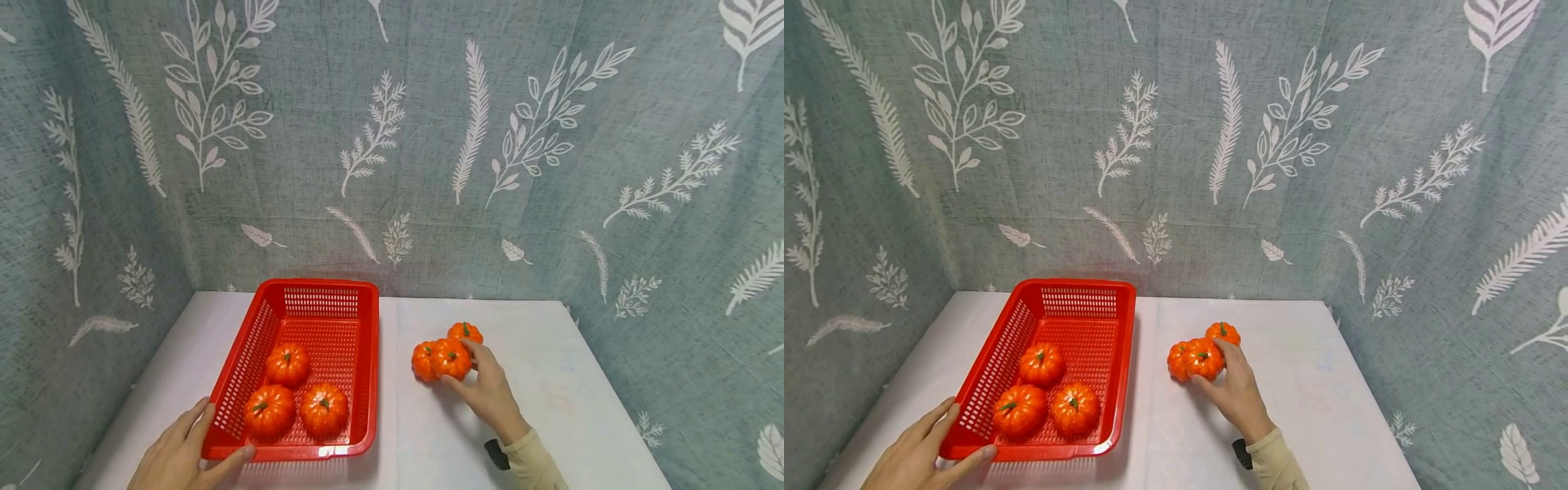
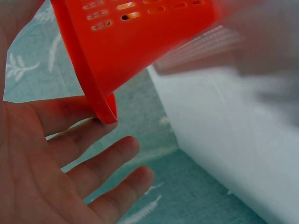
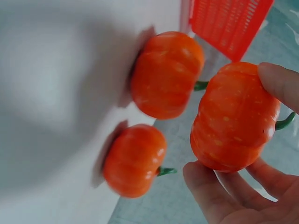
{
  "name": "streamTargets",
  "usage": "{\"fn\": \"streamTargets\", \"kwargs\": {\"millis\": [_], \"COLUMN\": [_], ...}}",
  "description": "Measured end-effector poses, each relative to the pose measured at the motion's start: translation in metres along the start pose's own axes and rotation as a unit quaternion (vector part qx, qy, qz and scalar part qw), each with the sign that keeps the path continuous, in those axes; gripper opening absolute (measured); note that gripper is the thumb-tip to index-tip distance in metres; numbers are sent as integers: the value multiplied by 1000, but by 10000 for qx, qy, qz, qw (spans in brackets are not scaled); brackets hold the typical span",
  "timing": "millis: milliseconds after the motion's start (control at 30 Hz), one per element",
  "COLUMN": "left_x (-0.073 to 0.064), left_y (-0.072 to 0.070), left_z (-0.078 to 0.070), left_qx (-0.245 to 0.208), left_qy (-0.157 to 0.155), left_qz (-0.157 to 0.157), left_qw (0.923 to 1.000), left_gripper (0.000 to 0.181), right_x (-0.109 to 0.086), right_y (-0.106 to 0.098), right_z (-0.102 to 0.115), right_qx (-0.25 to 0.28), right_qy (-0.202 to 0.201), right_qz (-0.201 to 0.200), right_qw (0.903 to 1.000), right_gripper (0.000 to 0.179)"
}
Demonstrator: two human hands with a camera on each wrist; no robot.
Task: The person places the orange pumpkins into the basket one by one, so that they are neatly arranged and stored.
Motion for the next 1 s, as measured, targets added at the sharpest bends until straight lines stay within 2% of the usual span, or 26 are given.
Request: {"fn": "streamTargets", "kwargs": {"millis": [133, 333, 533, 667, 800, 1000], "left_x": [-1, 1, -1, -1, 1, 0], "left_y": [0, 1, 0, -1, 1, 1], "left_z": [0, 1, 0, -1, 1, 1], "left_qx": [4, 48, 22, 11, 1, 16], "left_qy": [32, -41, 66, 76, -15, -8], "left_qz": [-49, 51, -113, -131, 24, -6], "left_qw": [10000, 10000, 9999, 9999, 10000, 10000], "left_gripper": [102, 104, 102, 102, 103, 103], "right_x": [7, 16, 24, 30, 38, 54], "right_y": [5, 14, 18, 23, 30, 40], "right_z": [11, 26, 43, 52, 65, 84], "right_qx": [77, 59, 63, 48, 59, 59], "right_qy": [-135, -299, -460, -527, -692, -882], "right_qz": [11, 70, 83, 215, 329, 541], "right_qw": [9999, 9995, 9989, 9984, 9970, 9946], "right_gripper": [78, 76, 77, 76, 74, 75]}}
Point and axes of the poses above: each hand's wrist, its own x-axis towards the middle knuckle, its own y-axis out of the palm, z = x × y, the point moved 9 cm from there along x, towards the middle knuckle, and after that the axes turned 12 degrees about z, right-handed, at the moved point
